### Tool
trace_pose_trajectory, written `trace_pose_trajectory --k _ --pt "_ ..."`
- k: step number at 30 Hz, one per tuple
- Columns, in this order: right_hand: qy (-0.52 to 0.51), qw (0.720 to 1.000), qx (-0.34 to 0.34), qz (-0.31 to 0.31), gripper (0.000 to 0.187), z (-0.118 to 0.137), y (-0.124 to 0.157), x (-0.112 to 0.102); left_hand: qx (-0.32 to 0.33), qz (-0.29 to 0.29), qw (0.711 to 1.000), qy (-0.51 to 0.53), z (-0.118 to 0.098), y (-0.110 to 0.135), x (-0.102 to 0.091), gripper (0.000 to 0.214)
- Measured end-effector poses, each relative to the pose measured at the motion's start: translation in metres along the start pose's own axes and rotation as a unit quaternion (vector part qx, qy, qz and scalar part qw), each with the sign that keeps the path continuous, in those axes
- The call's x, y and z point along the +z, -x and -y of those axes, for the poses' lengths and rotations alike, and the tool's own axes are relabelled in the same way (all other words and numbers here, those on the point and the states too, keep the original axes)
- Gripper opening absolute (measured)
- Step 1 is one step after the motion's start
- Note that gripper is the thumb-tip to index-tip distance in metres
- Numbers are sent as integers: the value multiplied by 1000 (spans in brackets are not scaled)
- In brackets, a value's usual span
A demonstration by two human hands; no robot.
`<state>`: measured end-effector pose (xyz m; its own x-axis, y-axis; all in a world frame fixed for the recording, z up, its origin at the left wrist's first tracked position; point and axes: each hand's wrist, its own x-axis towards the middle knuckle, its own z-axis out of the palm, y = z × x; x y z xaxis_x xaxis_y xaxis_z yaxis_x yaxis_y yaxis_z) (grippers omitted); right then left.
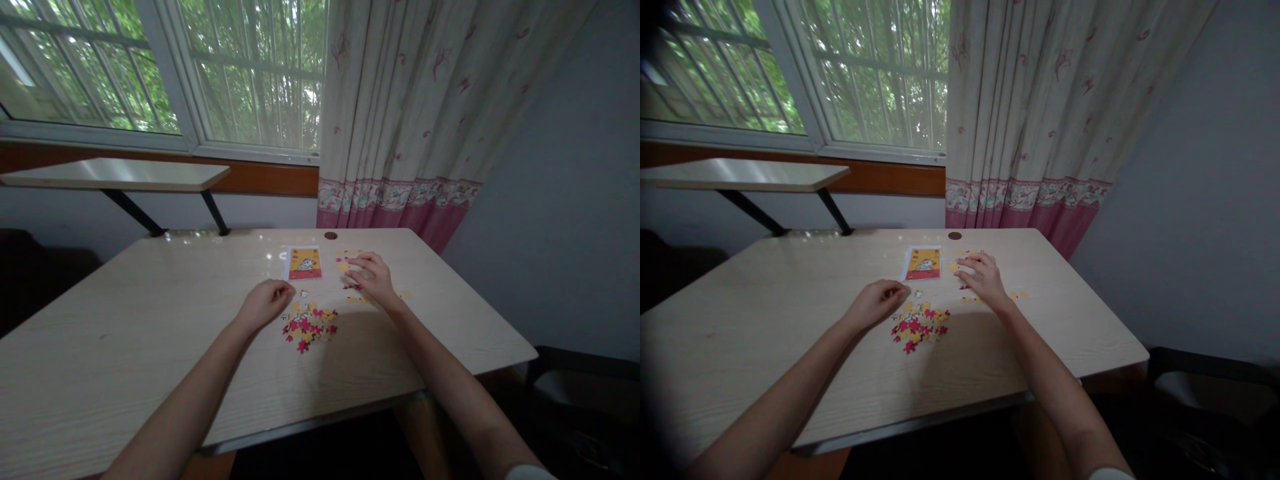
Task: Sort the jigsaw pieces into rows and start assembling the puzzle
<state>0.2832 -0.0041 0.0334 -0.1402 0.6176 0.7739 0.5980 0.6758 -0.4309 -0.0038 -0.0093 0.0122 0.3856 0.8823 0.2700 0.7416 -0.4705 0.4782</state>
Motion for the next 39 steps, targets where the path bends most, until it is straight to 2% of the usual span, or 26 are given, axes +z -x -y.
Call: trace_pose_trajectory --k 2,5,7,9,13,18,24,31,36,39 --pt "16 999 30 -16 22 -20 -7 -9 4 1 1000 -3 0 0 0 24" --pt "40 992 109 -42 29 -65 -20 -24 7 -1 1000 3 2 -1 2 24" --pt "60 983 170 -19 32 -98 -26 -29 7 -1 1000 4 4 -2 4 23" --pt "88 968 235 30 35 -126 -28 -30 6 1 1000 0 5 -2 5 23" --pt "115 947 284 96 38 -158 -25 -22 7 2 1000 -7 6 -1 4 25" --pt "169 921 318 148 30 -167 -20 -14 8 1 1000 -13 9 0 5 25" --pt "224 903 326 166 34 -167 -19 -12 15 5 1000 -19 8 1 6 25" --pt "245 910 287 173 40 -167 -15 -11 10 7 1000 -17 6 1 4 25" --pt "248 924 218 194 27 -165 -11 -7 -6 15 999 -33 6 1 5 28" --pt "254 928 181 202 26 -163 -11 -5 -7 16 999 -37 7 0 5 29"
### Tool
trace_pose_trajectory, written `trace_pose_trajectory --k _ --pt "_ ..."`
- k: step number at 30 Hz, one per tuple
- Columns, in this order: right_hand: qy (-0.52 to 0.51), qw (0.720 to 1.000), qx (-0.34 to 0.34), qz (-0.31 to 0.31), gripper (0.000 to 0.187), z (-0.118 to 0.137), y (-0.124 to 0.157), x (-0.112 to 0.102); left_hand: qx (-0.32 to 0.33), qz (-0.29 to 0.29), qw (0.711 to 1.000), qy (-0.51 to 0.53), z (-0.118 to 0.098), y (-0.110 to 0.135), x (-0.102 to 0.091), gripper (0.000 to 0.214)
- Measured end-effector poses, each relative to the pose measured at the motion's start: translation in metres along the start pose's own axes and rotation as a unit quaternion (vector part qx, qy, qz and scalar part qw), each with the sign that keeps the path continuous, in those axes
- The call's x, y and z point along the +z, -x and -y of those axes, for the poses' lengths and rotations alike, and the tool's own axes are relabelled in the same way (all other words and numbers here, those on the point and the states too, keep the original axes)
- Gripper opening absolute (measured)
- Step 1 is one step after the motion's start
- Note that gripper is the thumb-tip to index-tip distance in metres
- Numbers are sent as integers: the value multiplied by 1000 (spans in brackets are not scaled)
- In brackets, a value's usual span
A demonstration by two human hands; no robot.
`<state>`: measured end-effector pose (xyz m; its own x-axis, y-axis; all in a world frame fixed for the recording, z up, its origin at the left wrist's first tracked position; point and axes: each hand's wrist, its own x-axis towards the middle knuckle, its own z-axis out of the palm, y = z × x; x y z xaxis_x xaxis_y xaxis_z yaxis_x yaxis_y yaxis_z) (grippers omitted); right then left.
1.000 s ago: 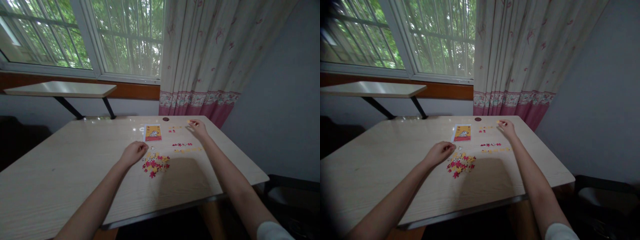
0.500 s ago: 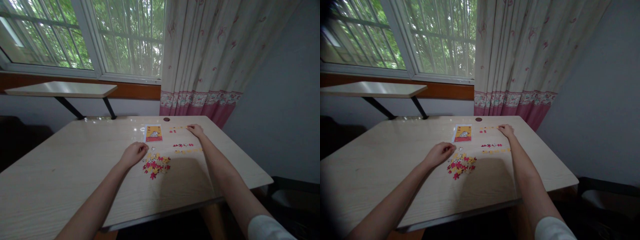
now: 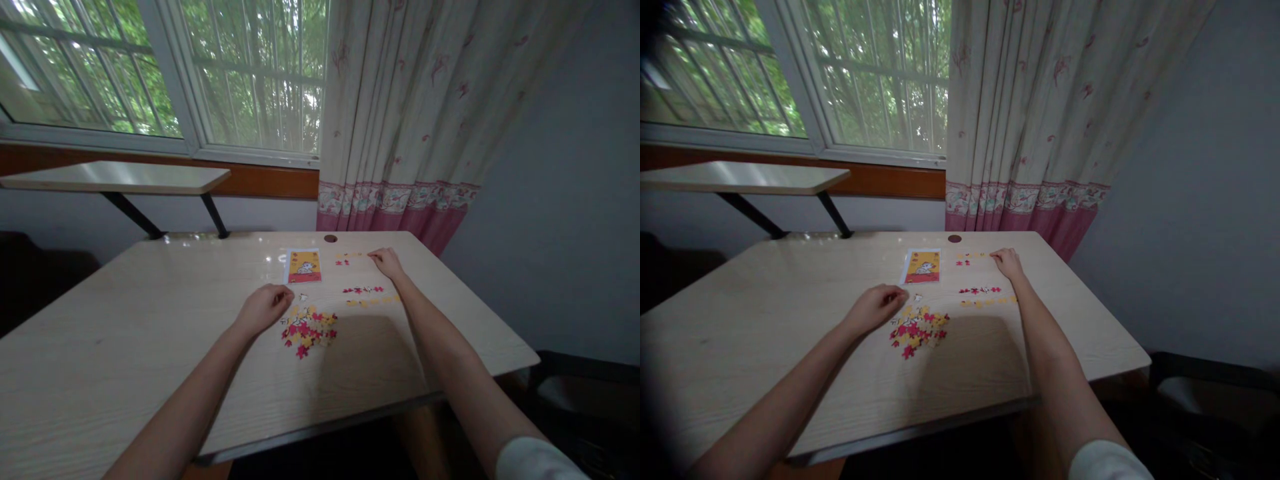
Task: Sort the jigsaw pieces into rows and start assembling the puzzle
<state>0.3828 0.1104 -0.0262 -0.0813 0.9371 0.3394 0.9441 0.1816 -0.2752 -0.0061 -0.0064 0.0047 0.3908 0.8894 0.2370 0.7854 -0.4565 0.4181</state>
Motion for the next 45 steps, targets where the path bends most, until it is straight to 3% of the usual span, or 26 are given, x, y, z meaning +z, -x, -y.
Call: trace_pose_trajectory --k 9,20,23,25,27,30,33,37,45 --pt "11 999 -42 -1 27 1 -1 -1 3 2 1000 0 -3 0 -1 28" --pt "-75 996 1 -41 27 6 -1 -12 16 -3 1000 3 -4 0 -2 27" --pt "-103 993 6 -49 29 24 1 -23 16 0 1000 0 -7 1 -2 27" --pt "-123 992 -26 -26 26 47 10 -33 20 3 1000 -1 -11 1 -2 28" --pt "-150 981 -114 48 22 78 25 -41 25 9 1000 -4 -14 2 -3 28" --pt "-154 938 -275 146 20 123 54 -48 31 15 999 -6 -17 2 -5 28" --pt "-112 914 -349 173 25 152 77 -47 49 18 999 -2 -19 3 -4 27" --pt "-80 912 -351 196 26 164 94 -41 70 24 997 6 -22 3 -3 25" --pt "-166 911 -327 188 24 162 98 -34 83 28 996 11 -27 3 -2 25"
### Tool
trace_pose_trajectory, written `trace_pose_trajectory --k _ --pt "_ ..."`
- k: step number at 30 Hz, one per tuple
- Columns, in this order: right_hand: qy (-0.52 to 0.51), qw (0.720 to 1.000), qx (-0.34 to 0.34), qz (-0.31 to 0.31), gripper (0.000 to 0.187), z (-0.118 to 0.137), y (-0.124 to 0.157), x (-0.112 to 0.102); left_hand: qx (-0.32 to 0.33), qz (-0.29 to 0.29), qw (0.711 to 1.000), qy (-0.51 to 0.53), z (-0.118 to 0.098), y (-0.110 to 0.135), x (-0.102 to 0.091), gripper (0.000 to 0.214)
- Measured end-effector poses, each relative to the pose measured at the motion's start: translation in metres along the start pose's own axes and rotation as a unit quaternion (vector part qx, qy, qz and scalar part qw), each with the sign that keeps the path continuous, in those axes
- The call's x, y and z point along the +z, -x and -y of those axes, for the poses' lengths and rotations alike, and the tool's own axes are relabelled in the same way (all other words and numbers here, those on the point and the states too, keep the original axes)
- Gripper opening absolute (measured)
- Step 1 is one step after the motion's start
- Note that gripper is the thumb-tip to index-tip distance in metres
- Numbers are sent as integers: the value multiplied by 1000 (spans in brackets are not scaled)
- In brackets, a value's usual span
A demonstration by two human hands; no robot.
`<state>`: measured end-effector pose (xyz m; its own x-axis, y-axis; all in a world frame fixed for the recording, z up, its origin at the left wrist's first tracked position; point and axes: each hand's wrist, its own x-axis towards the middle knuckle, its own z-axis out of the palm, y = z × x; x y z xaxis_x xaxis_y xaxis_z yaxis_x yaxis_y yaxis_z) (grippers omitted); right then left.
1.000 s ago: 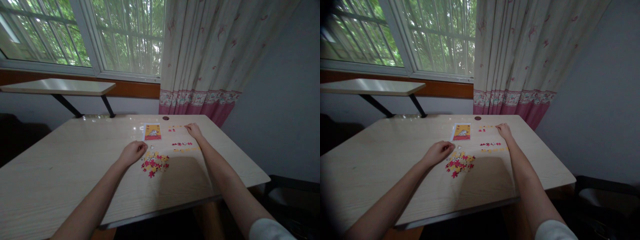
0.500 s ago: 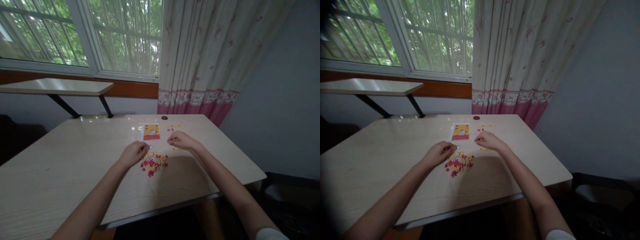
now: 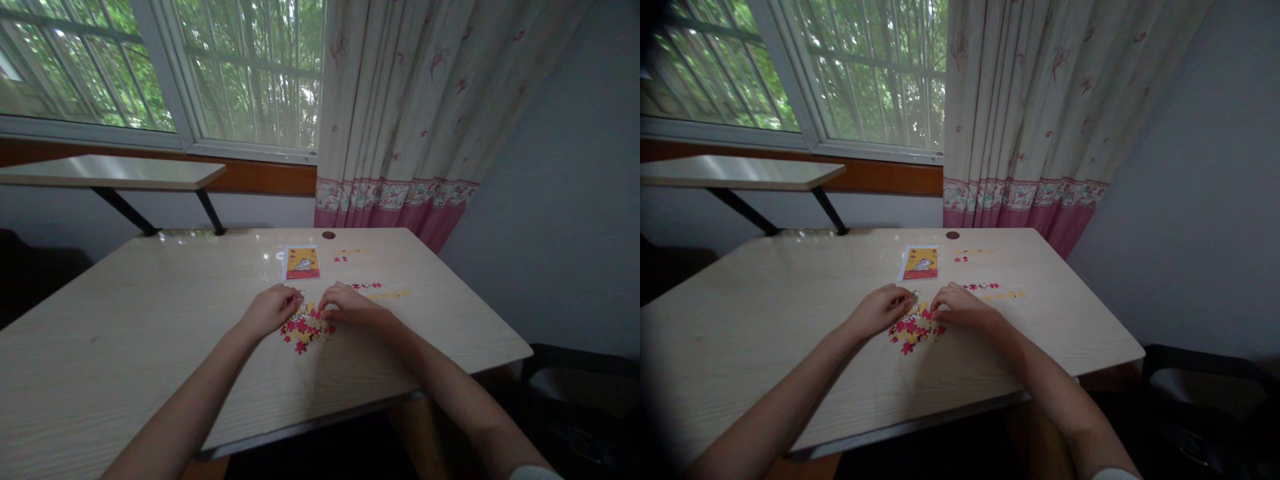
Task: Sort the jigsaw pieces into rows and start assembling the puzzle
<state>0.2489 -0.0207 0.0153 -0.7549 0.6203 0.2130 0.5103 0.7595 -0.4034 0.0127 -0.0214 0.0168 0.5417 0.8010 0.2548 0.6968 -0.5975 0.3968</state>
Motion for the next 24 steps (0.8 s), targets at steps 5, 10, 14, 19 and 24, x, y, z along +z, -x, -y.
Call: trace_pose_trajectory --k 5,10,14,19,24 --pt "14 1000 2 -2 24 -1 -1 3 5 6 1000 0 -3 1 2 24" --pt "-19 999 27 -20 18 1 -2 2 17 12 1000 3 -8 2 2 24" --pt "-59 993 91 -49 6 1 -5 4 21 6 999 34 -12 1 3 25" --pt "-212 953 154 -153 12 5 -10 15 8 -13 994 112 -18 -1 6 23" --pt "-261 932 160 -194 23 16 -11 19 -66 -38 964 255 -18 -2 14 29"
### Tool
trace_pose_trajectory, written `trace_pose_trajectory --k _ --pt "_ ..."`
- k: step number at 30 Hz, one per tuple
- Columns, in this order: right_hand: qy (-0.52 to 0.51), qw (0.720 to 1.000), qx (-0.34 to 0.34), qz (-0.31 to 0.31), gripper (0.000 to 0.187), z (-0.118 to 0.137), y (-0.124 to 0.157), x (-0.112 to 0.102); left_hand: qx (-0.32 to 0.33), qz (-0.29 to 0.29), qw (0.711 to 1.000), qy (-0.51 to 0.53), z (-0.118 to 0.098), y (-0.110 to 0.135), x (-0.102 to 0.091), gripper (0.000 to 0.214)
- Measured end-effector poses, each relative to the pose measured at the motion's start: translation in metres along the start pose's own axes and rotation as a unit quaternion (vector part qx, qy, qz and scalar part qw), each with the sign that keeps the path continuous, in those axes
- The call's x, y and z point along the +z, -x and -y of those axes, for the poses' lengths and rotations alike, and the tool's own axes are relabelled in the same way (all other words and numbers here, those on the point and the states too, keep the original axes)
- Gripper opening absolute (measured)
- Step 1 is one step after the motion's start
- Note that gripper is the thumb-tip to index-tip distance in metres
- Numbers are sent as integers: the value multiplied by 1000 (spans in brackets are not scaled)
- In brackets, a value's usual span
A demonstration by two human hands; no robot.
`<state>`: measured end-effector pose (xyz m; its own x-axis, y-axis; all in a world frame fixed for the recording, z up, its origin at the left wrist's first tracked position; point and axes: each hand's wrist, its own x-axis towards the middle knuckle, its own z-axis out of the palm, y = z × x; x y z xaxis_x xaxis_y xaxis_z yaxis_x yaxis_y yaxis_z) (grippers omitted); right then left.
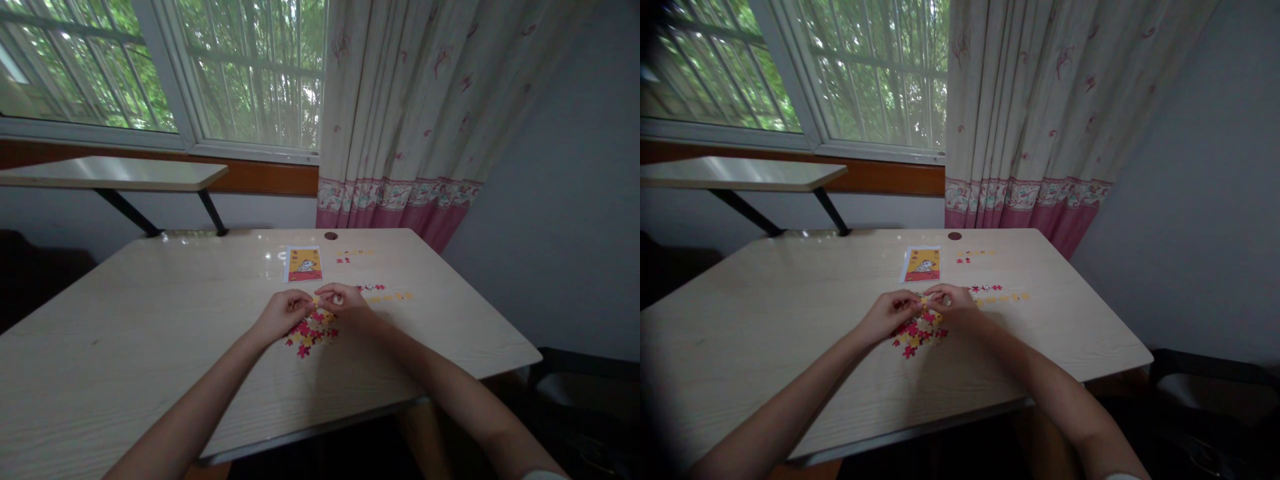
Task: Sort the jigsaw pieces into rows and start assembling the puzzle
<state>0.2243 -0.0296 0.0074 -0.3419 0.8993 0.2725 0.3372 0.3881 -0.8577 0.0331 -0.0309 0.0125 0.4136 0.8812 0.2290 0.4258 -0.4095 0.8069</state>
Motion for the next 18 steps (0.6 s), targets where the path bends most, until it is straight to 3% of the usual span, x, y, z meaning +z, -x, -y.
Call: trace_pose_trajectory --k 4,12,16,18 --pt "61 996 -59 -26 20 4 2 -2 -30 -22 993 109 7 -2 3 29" --pt "224 942 -239 -74 20 -8 -1 -5 -28 -14 990 134 6 -4 4 28" --pt "261 927 -238 -127 21 -7 -1 -19 -22 -40 991 127 11 -5 1 30" --pt "265 924 -220 -169 21 -5 -1 -30 -18 -65 995 73 15 -5 -5 31"
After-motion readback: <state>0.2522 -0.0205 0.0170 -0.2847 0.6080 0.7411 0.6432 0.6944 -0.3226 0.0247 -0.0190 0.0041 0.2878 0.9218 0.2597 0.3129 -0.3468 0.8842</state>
